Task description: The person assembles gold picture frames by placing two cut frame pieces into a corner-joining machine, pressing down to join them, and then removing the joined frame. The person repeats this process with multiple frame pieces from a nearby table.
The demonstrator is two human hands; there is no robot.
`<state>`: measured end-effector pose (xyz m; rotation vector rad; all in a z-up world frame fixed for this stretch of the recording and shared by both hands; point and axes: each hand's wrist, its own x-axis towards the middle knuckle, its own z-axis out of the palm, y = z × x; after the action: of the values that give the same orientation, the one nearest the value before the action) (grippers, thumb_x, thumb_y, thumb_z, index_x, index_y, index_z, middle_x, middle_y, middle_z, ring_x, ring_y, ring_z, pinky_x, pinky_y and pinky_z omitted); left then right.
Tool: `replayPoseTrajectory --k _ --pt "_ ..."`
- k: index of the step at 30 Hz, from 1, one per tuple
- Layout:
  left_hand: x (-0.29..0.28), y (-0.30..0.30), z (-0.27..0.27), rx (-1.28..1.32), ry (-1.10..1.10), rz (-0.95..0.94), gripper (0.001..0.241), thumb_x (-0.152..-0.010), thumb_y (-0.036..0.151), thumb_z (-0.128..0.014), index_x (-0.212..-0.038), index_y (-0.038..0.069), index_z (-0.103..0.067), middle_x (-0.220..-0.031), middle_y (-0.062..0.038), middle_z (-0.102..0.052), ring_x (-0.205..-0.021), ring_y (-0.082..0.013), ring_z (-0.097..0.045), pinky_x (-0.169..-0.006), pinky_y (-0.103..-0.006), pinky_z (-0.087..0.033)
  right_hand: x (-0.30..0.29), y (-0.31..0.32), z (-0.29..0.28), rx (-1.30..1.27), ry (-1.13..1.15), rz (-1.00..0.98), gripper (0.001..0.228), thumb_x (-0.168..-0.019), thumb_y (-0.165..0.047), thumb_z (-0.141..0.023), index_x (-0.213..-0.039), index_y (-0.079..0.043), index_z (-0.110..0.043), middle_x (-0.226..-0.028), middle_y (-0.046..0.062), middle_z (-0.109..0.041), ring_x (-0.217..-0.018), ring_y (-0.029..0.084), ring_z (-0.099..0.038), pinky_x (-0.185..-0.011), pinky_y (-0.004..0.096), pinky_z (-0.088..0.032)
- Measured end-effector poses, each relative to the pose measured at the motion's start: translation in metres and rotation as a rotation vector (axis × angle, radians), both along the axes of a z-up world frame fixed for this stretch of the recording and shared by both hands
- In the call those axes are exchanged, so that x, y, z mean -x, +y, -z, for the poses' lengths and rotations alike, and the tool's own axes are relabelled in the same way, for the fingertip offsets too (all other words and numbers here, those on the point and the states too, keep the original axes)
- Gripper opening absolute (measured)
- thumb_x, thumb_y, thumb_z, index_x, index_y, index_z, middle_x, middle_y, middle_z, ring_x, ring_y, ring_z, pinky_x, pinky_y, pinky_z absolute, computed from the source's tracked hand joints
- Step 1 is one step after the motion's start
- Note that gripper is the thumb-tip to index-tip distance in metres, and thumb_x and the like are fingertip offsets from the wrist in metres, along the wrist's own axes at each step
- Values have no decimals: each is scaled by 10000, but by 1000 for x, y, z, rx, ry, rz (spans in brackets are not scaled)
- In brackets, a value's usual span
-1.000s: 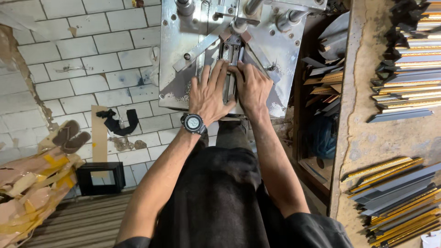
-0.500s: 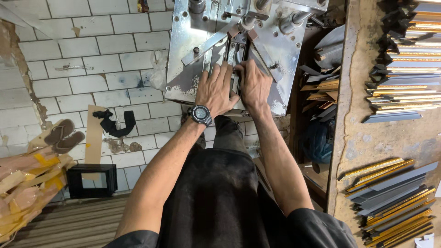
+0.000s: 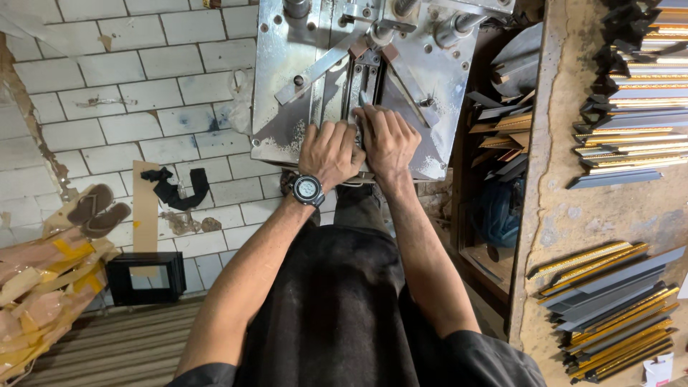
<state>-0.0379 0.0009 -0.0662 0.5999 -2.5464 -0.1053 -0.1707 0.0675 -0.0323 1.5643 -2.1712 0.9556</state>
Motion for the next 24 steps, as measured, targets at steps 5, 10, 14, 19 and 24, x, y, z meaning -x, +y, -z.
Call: replayPoseTrajectory --k 5,10,14,19,24 --pt "6 -5 -4 -5 -8 16 277 -838 278 -686 -984 43 -676 -923 -64 -603 -866 -209 -520 -768 -397 -453 8 -12 5 -241 -24 46 228 -972 -332 -802 -1007 -107 -785 -1086 43 -714 -942 230 -588 -782 420 -449" --pt "-1 -5 -3 -45 -24 24 259 -849 255 -697 -1012 62 -643 -935 -58 -592 -886 -210 -527 -780 -409 -464 10 -12 14 -332 -115 126 284 -1012 -434 -739 -1089 -171 -815 -1565 170 -368 -1311 371 -316 -1053 547 -269" --pt "4 -4 11 55 93 -53 518 -781 294 -684 -1263 119 -612 -1062 -105 -660 -937 -255 -546 -778 -403 -441 10 -14 10 -320 -184 118 275 -1018 -417 -725 -1098 -170 -814 -1623 178 -273 -1392 400 -262 -1126 531 -253" --pt "-4 2 50 -69 367 -4 576 -881 298 -758 -1368 267 -452 -1085 -29 -561 -902 -195 -574 -777 -369 -404 9 15 10 -272 -287 83 350 -1022 -299 -698 -1312 -103 -683 -1506 165 -427 -1339 360 -356 -1136 524 -283" --pt "-83 -21 103 -495 845 -1014 446 -1078 376 -700 -1216 46 -433 -1084 -171 -484 -968 -303 -485 -985 -437 -424 -7 140 33 48 -487 103 389 -1107 -158 -546 -1465 -18 -490 -1337 135 -539 -1192 244 -548 -1049 374 -487"
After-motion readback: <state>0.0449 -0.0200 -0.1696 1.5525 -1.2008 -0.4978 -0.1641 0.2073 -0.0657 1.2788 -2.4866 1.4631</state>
